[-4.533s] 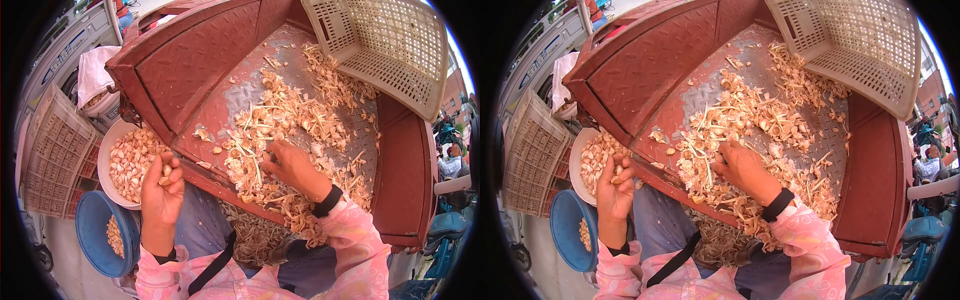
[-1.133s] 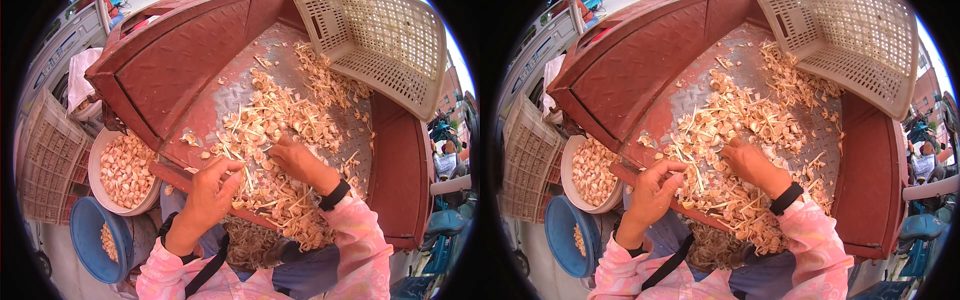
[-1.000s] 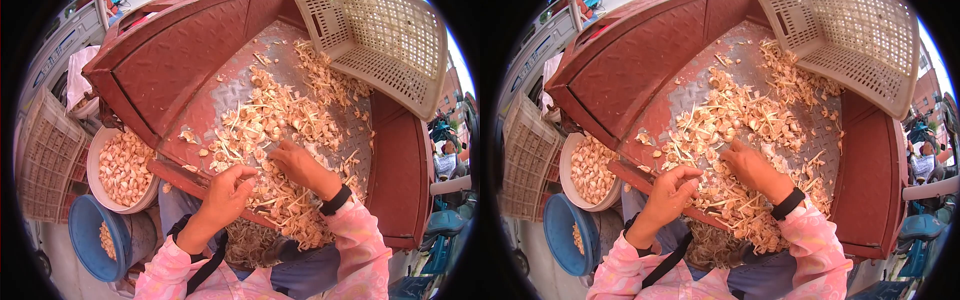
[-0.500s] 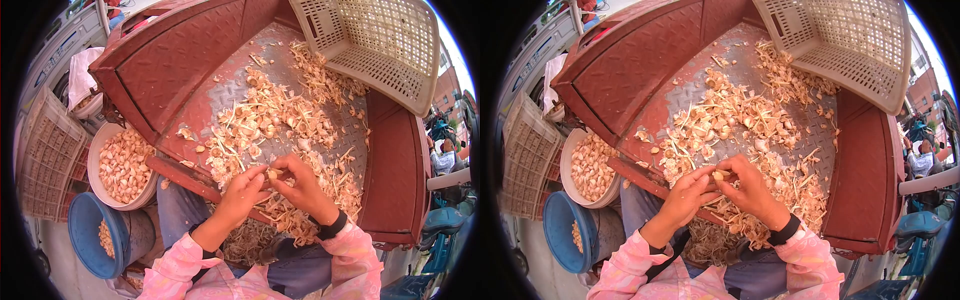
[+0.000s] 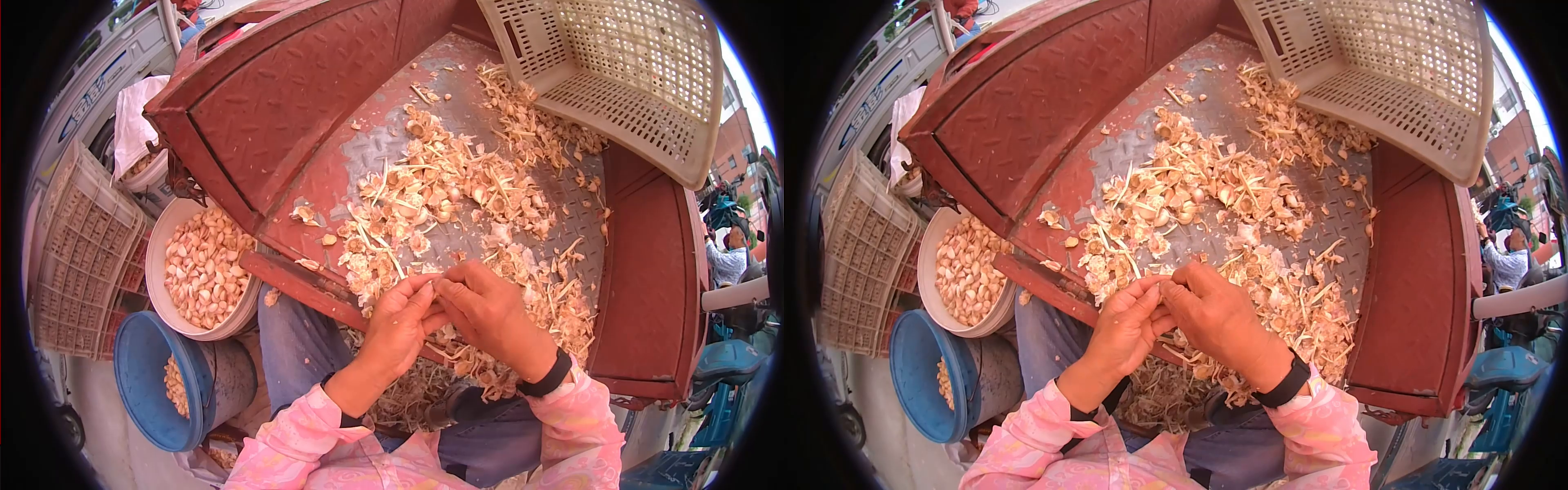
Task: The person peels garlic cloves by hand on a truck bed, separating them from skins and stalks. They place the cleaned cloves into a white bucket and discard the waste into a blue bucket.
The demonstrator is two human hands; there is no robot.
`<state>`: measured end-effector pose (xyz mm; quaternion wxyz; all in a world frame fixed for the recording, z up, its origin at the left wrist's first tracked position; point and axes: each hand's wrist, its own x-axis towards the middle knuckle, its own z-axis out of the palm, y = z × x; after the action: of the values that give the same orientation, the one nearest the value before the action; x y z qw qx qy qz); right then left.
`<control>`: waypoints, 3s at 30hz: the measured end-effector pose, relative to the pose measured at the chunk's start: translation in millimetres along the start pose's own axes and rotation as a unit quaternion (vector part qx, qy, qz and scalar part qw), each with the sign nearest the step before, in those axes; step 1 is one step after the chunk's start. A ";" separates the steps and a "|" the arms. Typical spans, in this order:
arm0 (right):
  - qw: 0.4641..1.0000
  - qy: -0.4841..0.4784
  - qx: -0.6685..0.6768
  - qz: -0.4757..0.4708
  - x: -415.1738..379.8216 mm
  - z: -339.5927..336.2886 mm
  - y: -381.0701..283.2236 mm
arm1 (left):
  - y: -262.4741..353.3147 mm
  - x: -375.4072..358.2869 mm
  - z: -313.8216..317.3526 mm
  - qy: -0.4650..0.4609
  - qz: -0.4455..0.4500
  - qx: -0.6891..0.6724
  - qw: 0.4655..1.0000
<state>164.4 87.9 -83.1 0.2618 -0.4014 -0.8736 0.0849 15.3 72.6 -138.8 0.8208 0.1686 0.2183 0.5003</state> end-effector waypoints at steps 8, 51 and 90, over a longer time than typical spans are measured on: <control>0.998 -0.013 -0.055 -0.003 -5.7 4.6 -3.6 | -2.3 0.5 -3.3 0.036 0.032 0.111 0.993; 0.997 0.015 -0.010 0.081 35.5 15.9 80.6 | 152.0 -146.7 -63.9 0.300 0.280 0.506 0.758; 0.963 0.084 0.170 0.193 -26.6 -4.8 69.5 | 31.2 117.4 12.3 -0.058 0.115 0.814 0.566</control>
<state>227.0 113.8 -114.3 0.3768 -0.5179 -0.7271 0.2472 45.9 190.8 -135.1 0.2830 0.8175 0.4642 0.1900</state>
